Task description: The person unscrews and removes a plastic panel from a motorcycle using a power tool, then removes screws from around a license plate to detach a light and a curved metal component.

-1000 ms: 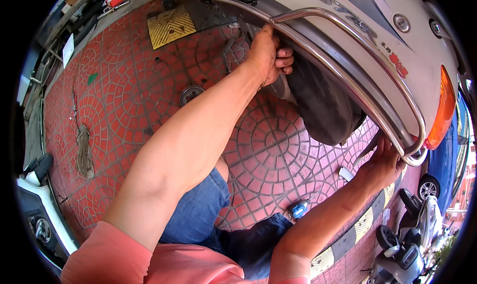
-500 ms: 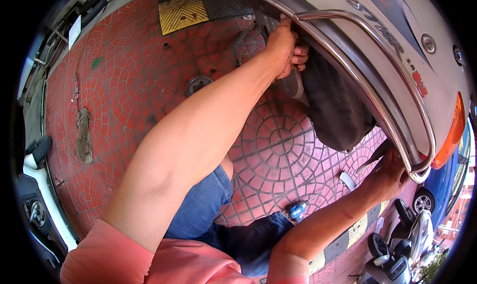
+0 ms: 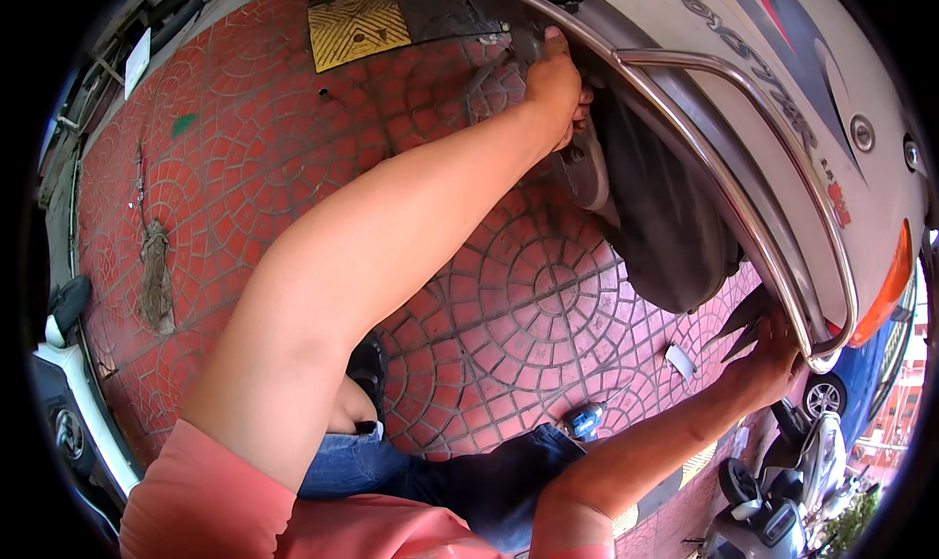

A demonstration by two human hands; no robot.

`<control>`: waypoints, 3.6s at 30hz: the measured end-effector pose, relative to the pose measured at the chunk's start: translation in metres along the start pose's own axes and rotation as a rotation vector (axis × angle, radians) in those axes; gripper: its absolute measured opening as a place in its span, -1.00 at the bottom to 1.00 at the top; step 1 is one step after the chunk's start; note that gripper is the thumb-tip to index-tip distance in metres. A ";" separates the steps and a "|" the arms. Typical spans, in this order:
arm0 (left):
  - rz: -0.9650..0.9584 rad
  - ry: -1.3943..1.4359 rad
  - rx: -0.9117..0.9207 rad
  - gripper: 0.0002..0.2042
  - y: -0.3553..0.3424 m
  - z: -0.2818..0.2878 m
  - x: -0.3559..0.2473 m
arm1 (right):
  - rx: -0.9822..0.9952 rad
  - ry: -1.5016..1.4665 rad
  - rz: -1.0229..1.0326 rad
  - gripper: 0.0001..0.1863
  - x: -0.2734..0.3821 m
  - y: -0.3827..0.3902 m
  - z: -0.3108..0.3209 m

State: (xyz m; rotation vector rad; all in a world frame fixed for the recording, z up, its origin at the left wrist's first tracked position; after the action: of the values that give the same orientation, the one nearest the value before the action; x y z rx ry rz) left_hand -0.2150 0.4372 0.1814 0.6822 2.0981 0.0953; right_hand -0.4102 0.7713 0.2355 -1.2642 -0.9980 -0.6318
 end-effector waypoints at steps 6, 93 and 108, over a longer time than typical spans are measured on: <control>0.110 0.094 0.000 -0.24 -0.013 0.004 -0.009 | -0.003 0.073 0.040 -0.54 -0.011 -0.009 0.015; 0.467 -0.100 0.372 -0.64 -0.048 0.163 0.057 | 1.024 0.555 -1.071 -0.54 -0.093 0.206 0.123; 0.488 -0.283 0.256 -0.89 -0.053 0.166 0.050 | 0.891 -0.173 -0.939 -0.57 0.037 0.215 0.035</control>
State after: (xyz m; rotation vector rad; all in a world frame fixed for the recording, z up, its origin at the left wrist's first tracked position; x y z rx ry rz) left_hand -0.1301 0.3877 0.0291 1.2774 1.6524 -0.0012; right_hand -0.2203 0.8585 0.1652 -0.0084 -1.7680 -0.6453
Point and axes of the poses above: each hand's wrist, its own y-axis away from the middle knuckle, its own z-axis out of the back of the hand, x = y × z, the point moved 1 cm from there along -y, towards the middle knuckle, and after that the axes turned 8 degrees about x, right-handed, at the moved point
